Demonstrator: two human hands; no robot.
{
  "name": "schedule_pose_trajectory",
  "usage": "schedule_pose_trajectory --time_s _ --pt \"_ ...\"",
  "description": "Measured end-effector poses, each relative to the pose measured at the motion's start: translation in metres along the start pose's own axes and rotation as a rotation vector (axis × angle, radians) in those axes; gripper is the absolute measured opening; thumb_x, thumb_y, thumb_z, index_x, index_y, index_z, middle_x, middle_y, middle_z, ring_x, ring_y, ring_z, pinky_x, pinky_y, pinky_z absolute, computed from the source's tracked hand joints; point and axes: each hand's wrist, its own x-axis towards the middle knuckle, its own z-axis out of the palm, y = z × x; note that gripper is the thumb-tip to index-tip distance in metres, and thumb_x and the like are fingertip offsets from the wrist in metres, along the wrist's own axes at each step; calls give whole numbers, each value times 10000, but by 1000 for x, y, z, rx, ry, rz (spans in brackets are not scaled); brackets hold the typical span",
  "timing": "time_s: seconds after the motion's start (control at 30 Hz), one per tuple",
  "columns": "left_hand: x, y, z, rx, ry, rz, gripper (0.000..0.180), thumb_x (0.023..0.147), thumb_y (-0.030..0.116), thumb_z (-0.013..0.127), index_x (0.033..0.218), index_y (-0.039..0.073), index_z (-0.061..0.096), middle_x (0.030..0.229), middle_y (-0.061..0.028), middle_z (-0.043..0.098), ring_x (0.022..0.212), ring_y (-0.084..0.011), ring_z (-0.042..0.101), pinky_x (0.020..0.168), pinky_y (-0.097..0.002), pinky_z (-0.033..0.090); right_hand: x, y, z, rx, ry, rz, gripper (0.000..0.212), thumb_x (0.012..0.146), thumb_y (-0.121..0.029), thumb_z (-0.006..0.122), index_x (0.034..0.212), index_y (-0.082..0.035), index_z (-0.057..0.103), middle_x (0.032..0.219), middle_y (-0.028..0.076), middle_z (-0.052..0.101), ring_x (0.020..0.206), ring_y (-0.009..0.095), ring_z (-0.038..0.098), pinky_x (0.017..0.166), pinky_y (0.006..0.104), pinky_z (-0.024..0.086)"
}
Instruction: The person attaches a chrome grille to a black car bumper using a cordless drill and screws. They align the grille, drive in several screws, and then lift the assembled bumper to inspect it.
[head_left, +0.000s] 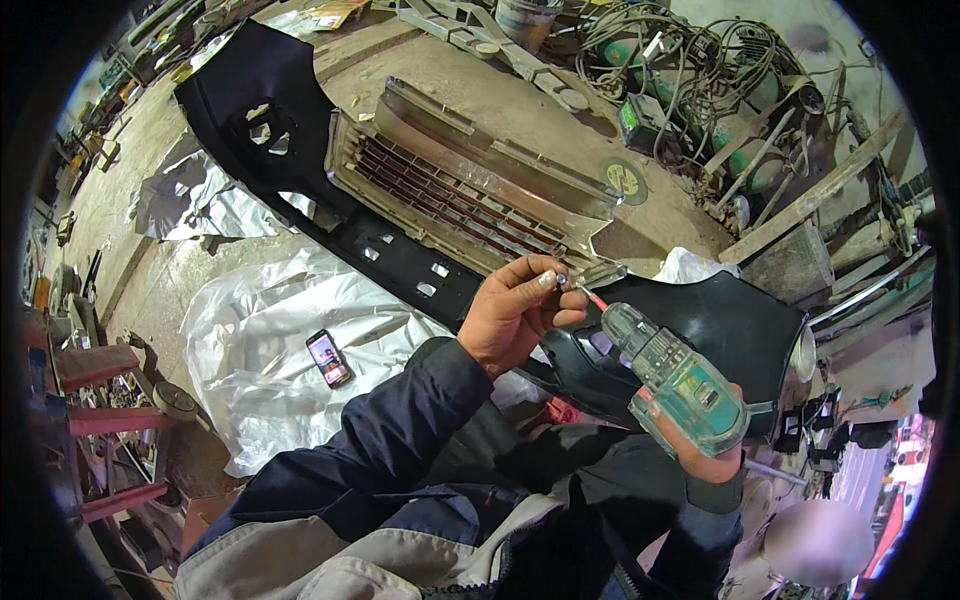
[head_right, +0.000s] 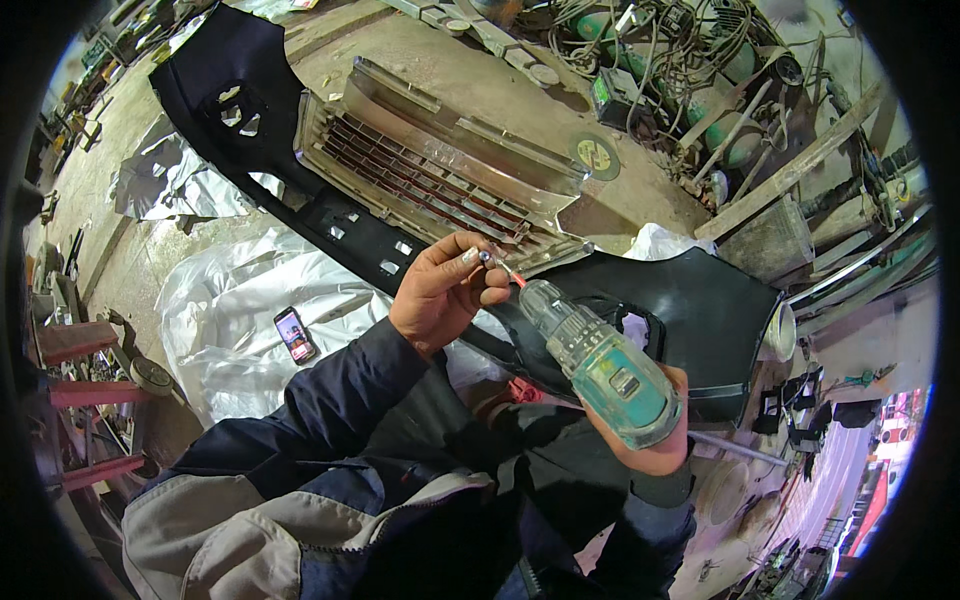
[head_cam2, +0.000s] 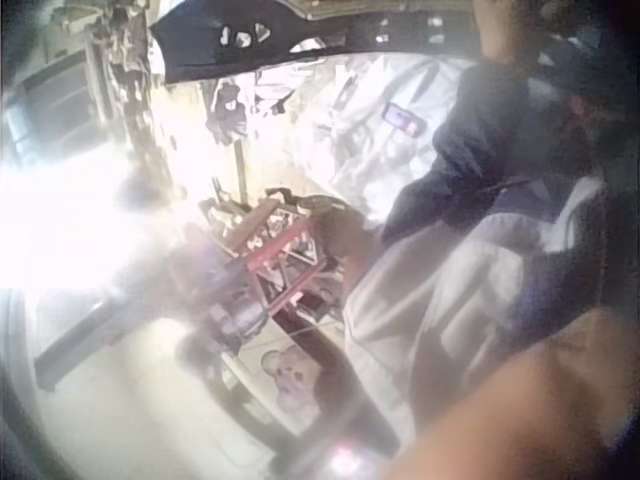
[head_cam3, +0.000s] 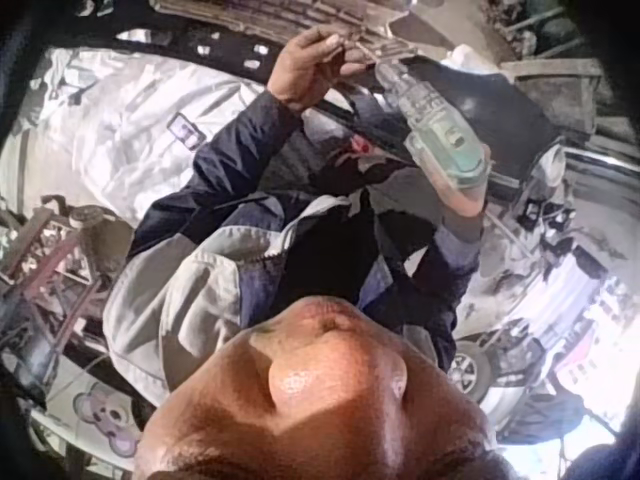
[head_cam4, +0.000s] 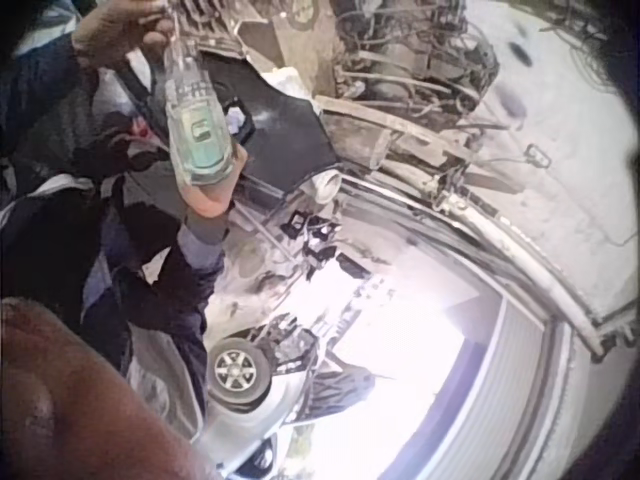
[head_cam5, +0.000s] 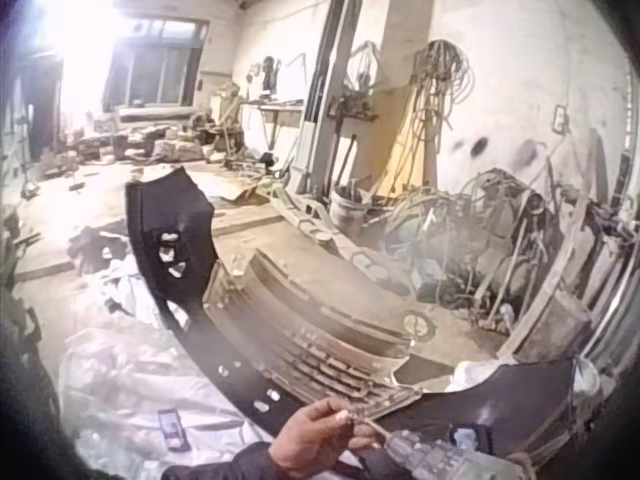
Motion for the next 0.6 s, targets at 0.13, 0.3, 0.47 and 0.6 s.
schedule_pose_trajectory --time_s 0.13,0.3,0.47,0.6 --pt "1 -4 -3 19 15 8 142 1062 94 595 1161 6 646 1050 -137 733 972 -255 765 876 -392 662 11 12 1 -115 54 -3 549 940 -321 645 1393 -14 601 1419 180 621 1325 348 557 1192 479 373" --pt "6 -8 -11 43 -3 -14 186 1058 93 611 1211 -11 623 1070 -152 708 1035 -319 759 935 -403 649 25 20 14 -154 181 -199 301 910 -84 761 1203 -34 714 1136 83 773 1020 164 724 921 360 556" --pt "10 -12 -18 122 11 -33 173 1056 90 611 1194 -14 625 1037 -190 740 1014 -309 764 921 -409 652 29 29 7 97 161 -30 381 941 -152 668 1295 -14 639 1275 129 667 1147 221 635 999 396 488" --pt "13 -13 -17 178 13 -33 157 1055 87 614 1168 -20 630 1044 -188 743 1007 -298 766 918 -410 651 35 31 -11 -220 -137 -68 560 1034 -299 460 1507 0 476 1589 178 487 1445 298 486 1202 473 394"
